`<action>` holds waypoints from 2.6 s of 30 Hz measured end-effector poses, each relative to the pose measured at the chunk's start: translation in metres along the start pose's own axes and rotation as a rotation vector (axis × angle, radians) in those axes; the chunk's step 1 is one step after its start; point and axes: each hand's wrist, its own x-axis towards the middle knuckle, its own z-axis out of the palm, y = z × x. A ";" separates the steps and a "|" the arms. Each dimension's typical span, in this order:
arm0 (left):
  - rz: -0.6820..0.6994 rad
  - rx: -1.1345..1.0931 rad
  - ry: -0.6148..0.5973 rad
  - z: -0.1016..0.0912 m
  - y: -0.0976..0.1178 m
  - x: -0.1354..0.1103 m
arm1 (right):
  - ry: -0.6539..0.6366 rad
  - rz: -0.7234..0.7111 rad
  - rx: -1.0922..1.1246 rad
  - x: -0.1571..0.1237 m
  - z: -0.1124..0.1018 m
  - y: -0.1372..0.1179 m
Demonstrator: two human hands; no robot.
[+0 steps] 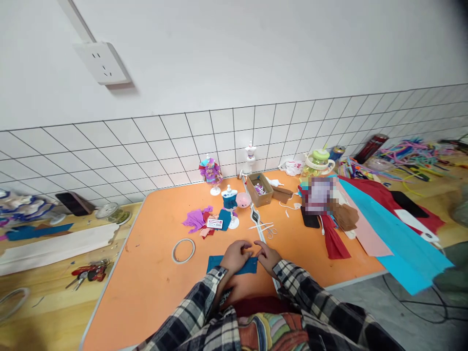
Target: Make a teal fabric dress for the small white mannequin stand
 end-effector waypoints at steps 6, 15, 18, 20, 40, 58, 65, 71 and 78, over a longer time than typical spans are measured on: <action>0.055 -0.018 -0.011 -0.018 -0.006 -0.014 | -0.031 -0.045 0.049 -0.003 0.005 -0.003; 0.071 -0.081 -0.213 -0.032 -0.018 -0.007 | -0.004 -0.040 0.209 0.003 0.011 0.001; 0.040 -0.119 -0.231 -0.026 -0.020 -0.005 | 0.005 -0.038 0.238 0.003 0.011 0.005; 0.040 -0.142 -0.242 -0.024 -0.020 -0.006 | 0.005 -0.037 0.247 0.003 0.011 0.007; 0.201 0.134 0.009 -0.028 -0.017 -0.025 | -0.006 -0.070 -0.138 0.001 -0.001 -0.012; 0.207 0.217 0.060 -0.019 -0.031 -0.026 | -0.041 -0.138 -0.317 0.008 -0.005 -0.010; 0.166 0.219 0.071 -0.022 -0.027 -0.031 | 0.008 -0.185 -0.294 0.007 -0.007 -0.017; 0.085 0.209 0.111 -0.025 -0.033 -0.031 | 0.018 -0.129 -0.271 0.014 -0.007 -0.011; 0.083 0.231 0.125 -0.020 -0.041 -0.033 | 0.032 -0.172 -0.267 0.015 -0.005 -0.014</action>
